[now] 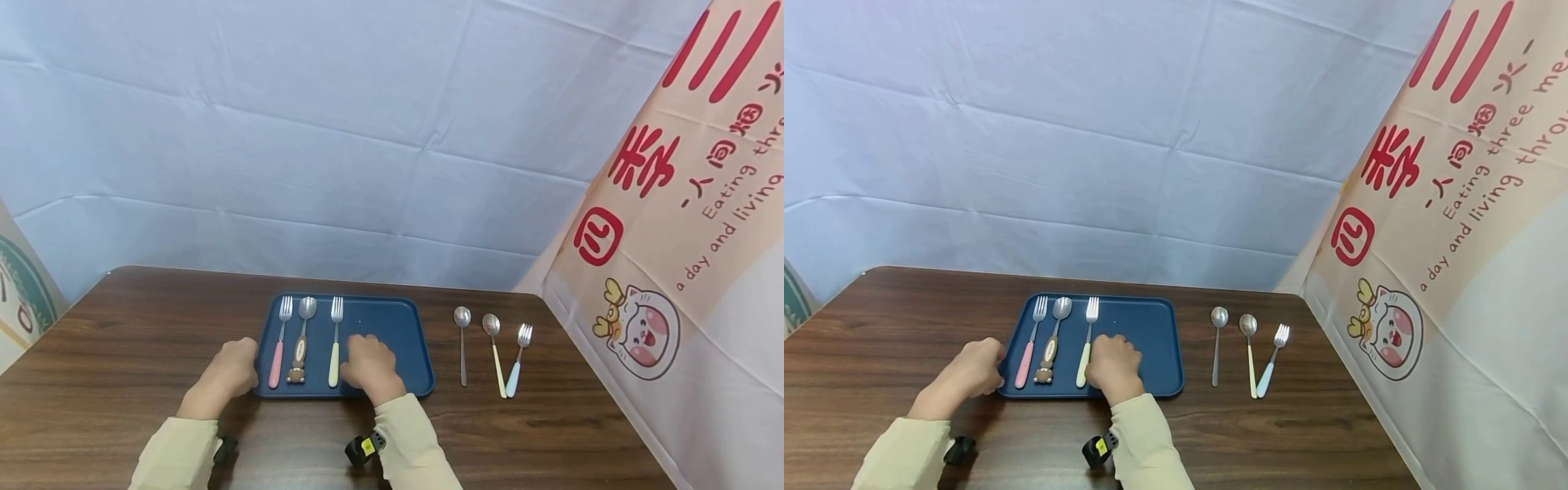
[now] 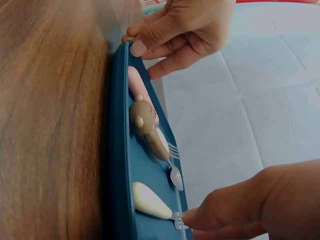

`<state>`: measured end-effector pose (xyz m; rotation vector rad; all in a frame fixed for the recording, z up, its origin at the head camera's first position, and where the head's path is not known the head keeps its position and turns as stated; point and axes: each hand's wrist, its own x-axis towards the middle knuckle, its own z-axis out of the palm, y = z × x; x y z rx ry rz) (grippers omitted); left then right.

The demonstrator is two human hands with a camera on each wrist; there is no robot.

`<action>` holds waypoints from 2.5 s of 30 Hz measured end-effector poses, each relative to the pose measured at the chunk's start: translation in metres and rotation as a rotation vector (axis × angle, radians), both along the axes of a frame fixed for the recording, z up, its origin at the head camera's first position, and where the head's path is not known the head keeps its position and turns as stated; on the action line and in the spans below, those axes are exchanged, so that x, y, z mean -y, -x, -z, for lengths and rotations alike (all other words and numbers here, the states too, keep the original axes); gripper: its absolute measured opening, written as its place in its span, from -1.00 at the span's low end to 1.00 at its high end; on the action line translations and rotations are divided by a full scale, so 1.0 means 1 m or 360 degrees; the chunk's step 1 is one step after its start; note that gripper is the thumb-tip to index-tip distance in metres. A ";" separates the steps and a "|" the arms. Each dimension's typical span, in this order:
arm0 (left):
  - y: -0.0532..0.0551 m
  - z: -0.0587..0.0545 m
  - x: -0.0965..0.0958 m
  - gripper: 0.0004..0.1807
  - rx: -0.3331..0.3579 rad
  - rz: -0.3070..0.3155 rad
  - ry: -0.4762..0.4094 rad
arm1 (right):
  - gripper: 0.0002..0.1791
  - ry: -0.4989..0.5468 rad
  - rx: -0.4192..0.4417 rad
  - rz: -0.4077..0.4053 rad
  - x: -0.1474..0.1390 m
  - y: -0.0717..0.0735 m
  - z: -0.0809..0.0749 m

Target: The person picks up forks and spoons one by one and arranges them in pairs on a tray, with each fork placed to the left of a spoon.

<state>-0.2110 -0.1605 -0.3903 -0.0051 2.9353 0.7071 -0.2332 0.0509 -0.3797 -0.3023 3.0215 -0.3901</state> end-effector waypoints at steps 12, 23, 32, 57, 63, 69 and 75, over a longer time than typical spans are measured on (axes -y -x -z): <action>-0.001 0.000 0.001 -0.83 -0.0018 -0.0009 -0.0002 | -0.66 0.0085 0.0001 0.0095 -0.032 0.003 0.000; -0.001 -0.001 -0.001 -0.83 0.0010 -0.0022 0.0002 | -0.61 0.0101 -0.0046 0.0198 -0.072 0.009 0.000; -0.001 -0.001 0.000 -0.81 0.0026 -0.0004 0.0016 | -0.63 0.0102 -0.0052 0.0290 -0.096 0.014 0.003; 0.001 0.001 -0.001 -0.81 0.0032 0.0004 0.0012 | -0.61 0.0131 0.0034 0.0530 -0.154 0.029 0.018; 0.000 0.001 -0.001 -0.80 0.0028 0.0007 0.0016 | -0.61 0.0116 0.0042 0.0557 -0.163 0.033 0.022; 0.000 0.001 -0.001 -0.82 0.0030 0.0001 0.0012 | -0.71 0.0075 -0.0019 0.0550 -0.169 0.037 0.026; 0.000 0.001 -0.002 -0.84 0.0026 0.0004 0.0012 | -0.93 0.0112 -0.0063 0.0575 -0.176 0.040 0.025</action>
